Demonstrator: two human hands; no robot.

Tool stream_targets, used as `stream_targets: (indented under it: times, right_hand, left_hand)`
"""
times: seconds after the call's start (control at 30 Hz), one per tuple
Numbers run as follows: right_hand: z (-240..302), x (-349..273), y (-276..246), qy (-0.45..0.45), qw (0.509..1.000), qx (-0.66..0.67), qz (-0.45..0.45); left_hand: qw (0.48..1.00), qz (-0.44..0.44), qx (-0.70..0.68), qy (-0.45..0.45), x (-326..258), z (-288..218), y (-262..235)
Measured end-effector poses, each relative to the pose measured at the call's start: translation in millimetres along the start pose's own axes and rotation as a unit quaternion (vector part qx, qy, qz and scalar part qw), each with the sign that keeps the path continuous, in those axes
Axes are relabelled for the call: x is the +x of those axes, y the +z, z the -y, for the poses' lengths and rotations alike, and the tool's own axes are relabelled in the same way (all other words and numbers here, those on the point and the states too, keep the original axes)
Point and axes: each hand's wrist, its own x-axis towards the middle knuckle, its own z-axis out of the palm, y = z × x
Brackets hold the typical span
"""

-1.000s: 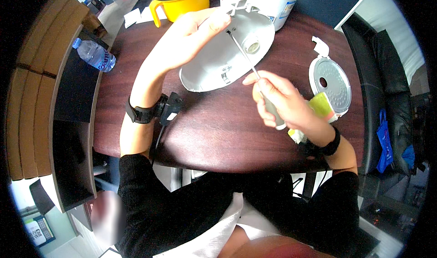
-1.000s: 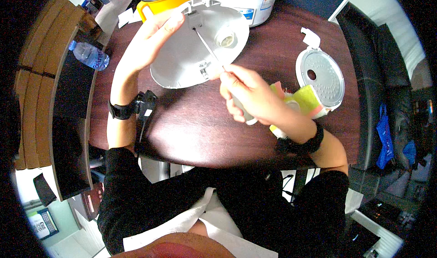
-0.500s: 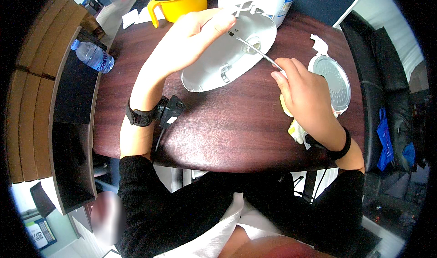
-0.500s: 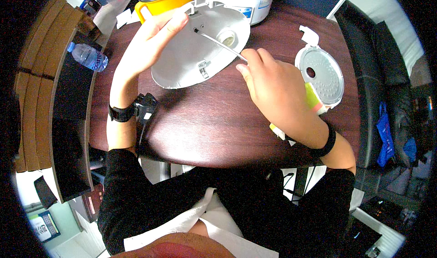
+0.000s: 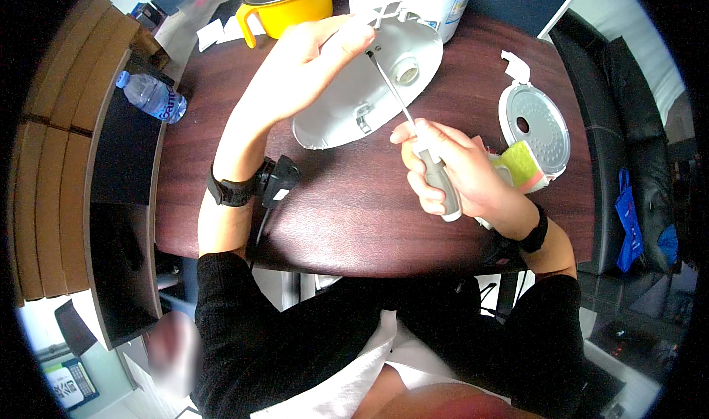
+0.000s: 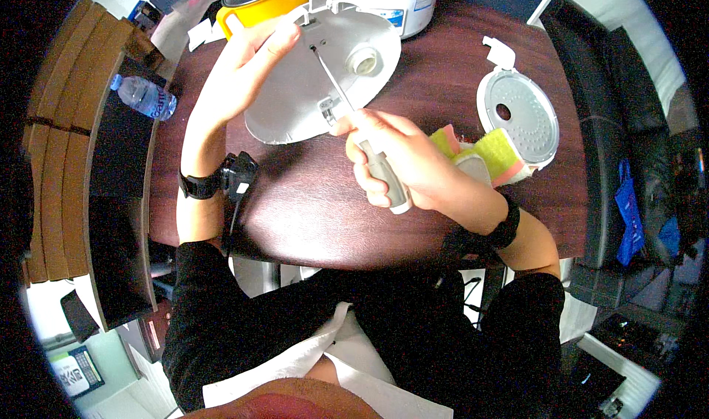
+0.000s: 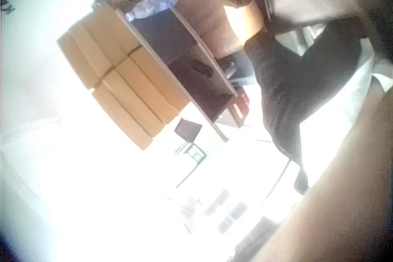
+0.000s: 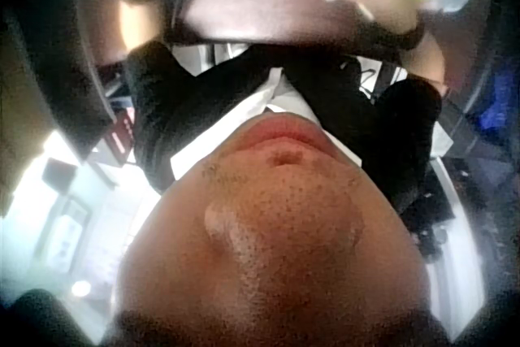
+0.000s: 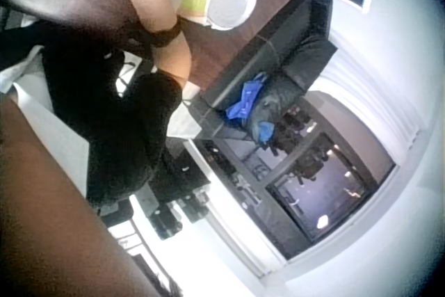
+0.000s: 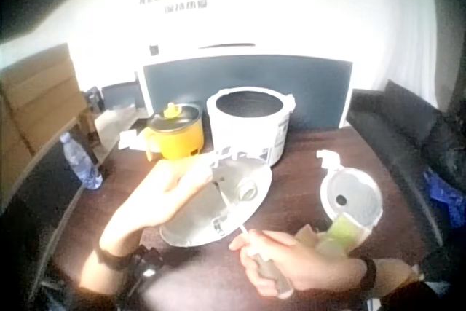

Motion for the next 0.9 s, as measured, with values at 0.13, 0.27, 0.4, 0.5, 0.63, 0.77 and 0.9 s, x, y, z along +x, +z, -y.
stream_targets:
  times: [0.13,0.27,0.4,0.5,0.63,0.77,0.9]
  right_hand:
    - [-1,-1,0,-0.065,0.976,-0.199,-0.067]
    - [14,-4,-10,-0.233,0.761,-0.582,-0.169]
    - [30,-16,-7,-0.307,0.580,-0.733,-0.179]
    - [43,-23,5,-0.246,0.483,-0.819,-0.189]
    - [47,-17,-4,-0.260,0.487,-0.817,-0.166]
    - [41,-8,-4,-0.137,0.789,-0.593,-0.086]
    - [25,-9,-7,-0.044,0.976,-0.213,-0.016]
  left_hand:
    - [0.999,-0.021,-0.039,0.009,-1,-2,4]
    - [0.998,-0.038,-0.043,0.010,-2,-3,3]
    - [0.999,-0.026,-0.036,-0.002,1,-1,3]
    - [0.999,-0.027,-0.019,0.001,-1,2,1]
    - [0.999,-0.037,-0.014,0.008,-1,-1,3]
    - [0.998,-0.054,-0.015,0.004,-1,2,5]
    - [0.999,-0.043,0.009,0.009,0,1,4]
